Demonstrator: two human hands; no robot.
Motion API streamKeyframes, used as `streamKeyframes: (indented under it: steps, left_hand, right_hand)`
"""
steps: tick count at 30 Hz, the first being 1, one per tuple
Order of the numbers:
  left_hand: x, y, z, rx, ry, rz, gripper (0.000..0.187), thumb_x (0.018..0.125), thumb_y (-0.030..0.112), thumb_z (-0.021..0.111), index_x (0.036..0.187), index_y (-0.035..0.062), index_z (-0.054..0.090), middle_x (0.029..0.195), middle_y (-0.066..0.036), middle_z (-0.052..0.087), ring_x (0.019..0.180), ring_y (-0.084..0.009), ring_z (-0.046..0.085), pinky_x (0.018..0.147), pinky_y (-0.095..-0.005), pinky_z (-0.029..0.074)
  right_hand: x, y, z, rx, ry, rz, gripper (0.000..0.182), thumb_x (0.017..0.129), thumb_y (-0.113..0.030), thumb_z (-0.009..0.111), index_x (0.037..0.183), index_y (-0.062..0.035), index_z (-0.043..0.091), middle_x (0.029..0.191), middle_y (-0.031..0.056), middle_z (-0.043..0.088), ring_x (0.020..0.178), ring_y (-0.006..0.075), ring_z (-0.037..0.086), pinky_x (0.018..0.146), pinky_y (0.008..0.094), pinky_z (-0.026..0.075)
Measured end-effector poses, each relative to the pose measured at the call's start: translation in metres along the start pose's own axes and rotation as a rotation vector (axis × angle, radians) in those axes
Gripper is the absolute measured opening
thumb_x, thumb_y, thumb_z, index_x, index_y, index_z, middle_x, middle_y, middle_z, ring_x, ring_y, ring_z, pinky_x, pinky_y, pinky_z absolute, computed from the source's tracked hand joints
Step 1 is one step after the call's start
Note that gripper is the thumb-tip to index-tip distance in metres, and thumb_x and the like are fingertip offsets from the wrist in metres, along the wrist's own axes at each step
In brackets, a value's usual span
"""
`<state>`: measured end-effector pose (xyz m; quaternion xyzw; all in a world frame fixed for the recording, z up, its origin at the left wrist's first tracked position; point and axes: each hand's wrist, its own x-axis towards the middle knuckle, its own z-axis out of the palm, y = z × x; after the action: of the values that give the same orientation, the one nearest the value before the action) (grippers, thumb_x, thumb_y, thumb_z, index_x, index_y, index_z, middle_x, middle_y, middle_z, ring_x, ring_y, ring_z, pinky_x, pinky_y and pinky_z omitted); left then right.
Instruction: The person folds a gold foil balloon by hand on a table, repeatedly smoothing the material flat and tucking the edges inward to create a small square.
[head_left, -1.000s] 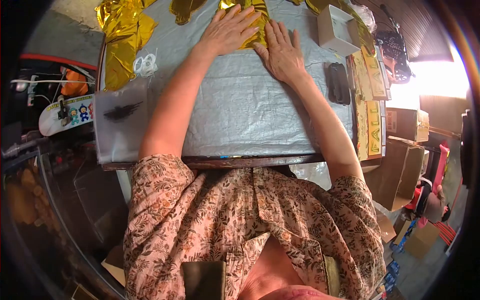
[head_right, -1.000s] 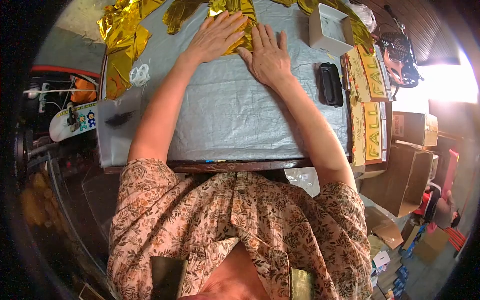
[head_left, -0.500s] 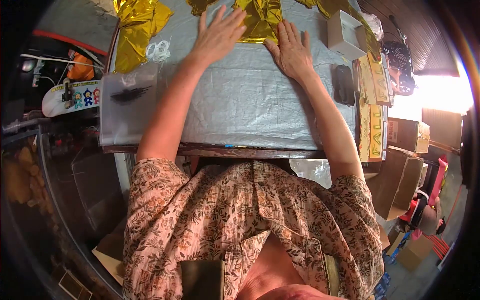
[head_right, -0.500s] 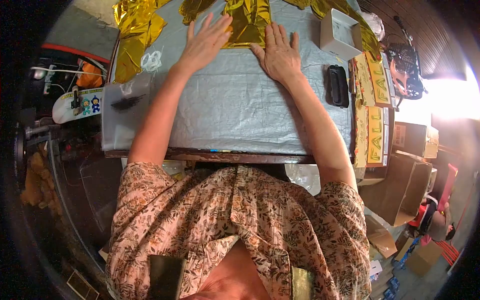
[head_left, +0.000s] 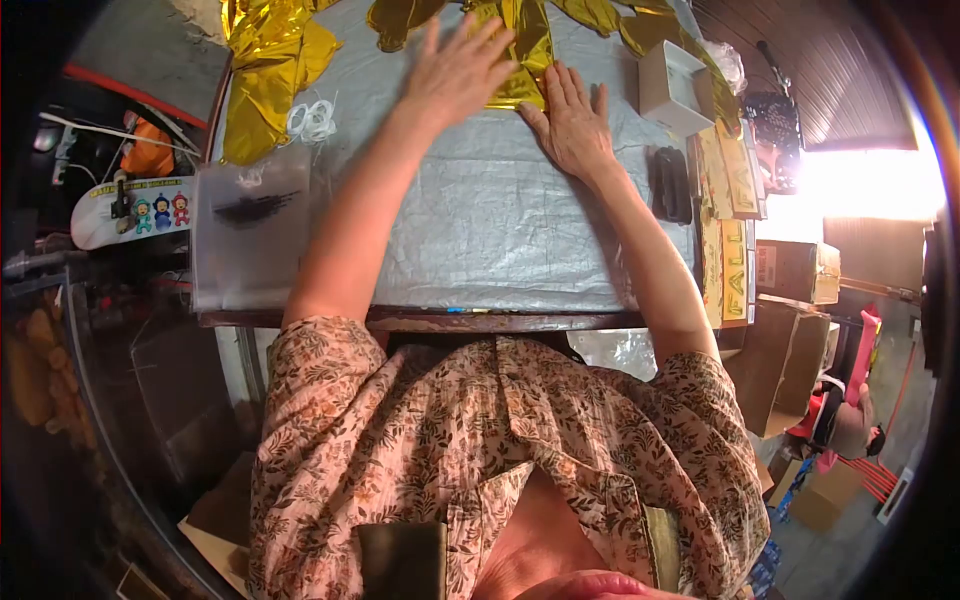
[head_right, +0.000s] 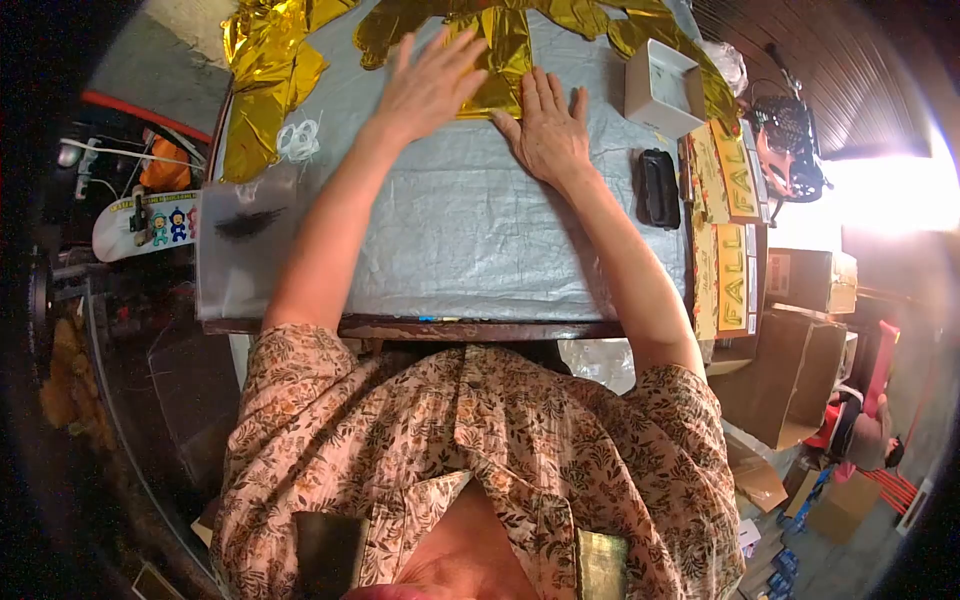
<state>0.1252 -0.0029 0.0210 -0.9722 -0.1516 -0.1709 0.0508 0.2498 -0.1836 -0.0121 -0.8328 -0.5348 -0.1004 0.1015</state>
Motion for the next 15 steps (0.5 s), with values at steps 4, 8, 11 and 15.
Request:
streamKeyframes:
  steps: [4, 8, 11, 15]
  left_hand:
    - [0.007, 0.009, 0.039, -0.107, -0.048, 0.068, 0.066, 0.109, 0.056, 0.029, 0.163, 0.0179, 0.032, 0.170, -0.003, 0.029, 0.157, -0.0251, 0.024, 0.127, -0.0552, 0.009]
    - [0.004, 0.011, 0.034, -0.202, -0.134, 0.027, 0.069, 0.108, 0.058, 0.031, 0.164, 0.0179, 0.031, 0.171, -0.002, 0.025, 0.158, -0.0243, 0.020, 0.128, -0.0514, 0.009]
    - [0.005, 0.012, 0.030, -0.163, -0.159, 0.024, 0.073, 0.107, 0.063, 0.029, 0.164, 0.0176, 0.030, 0.171, -0.001, 0.025, 0.158, -0.0241, 0.019, 0.129, -0.0493, 0.008]
    - [0.004, 0.013, 0.031, -0.161, -0.143, 0.013, 0.074, 0.107, 0.063, 0.029, 0.164, 0.0165, 0.029, 0.171, -0.001, 0.025, 0.159, -0.0237, 0.019, 0.129, -0.0493, 0.007]
  right_hand:
    - [0.000, 0.000, -0.004, -0.024, -0.026, -0.005, 0.076, 0.107, -0.055, 0.040, 0.159, -0.0010, 0.031, 0.166, 0.0176, 0.032, 0.155, 0.0322, 0.027, 0.123, 0.0623, 0.018]
    - [0.034, 0.015, -0.028, 0.244, -0.260, 0.076, 0.061, 0.103, -0.040, 0.051, 0.152, -0.0032, 0.045, 0.153, 0.0231, 0.050, 0.138, 0.0378, 0.051, 0.118, 0.0566, 0.033]
    - [0.077, 0.038, -0.004, 0.330, 0.012, 0.215, 0.048, 0.092, -0.032, 0.063, 0.130, -0.0010, 0.065, 0.125, 0.0251, 0.069, 0.111, 0.0417, 0.067, 0.100, 0.0504, 0.050]
    - [0.123, 0.045, -0.008, 0.344, -0.144, 0.331, 0.039, 0.082, -0.031, 0.072, 0.099, 0.0035, 0.075, 0.102, 0.0262, 0.075, 0.094, 0.0437, 0.072, 0.081, 0.0483, 0.057]
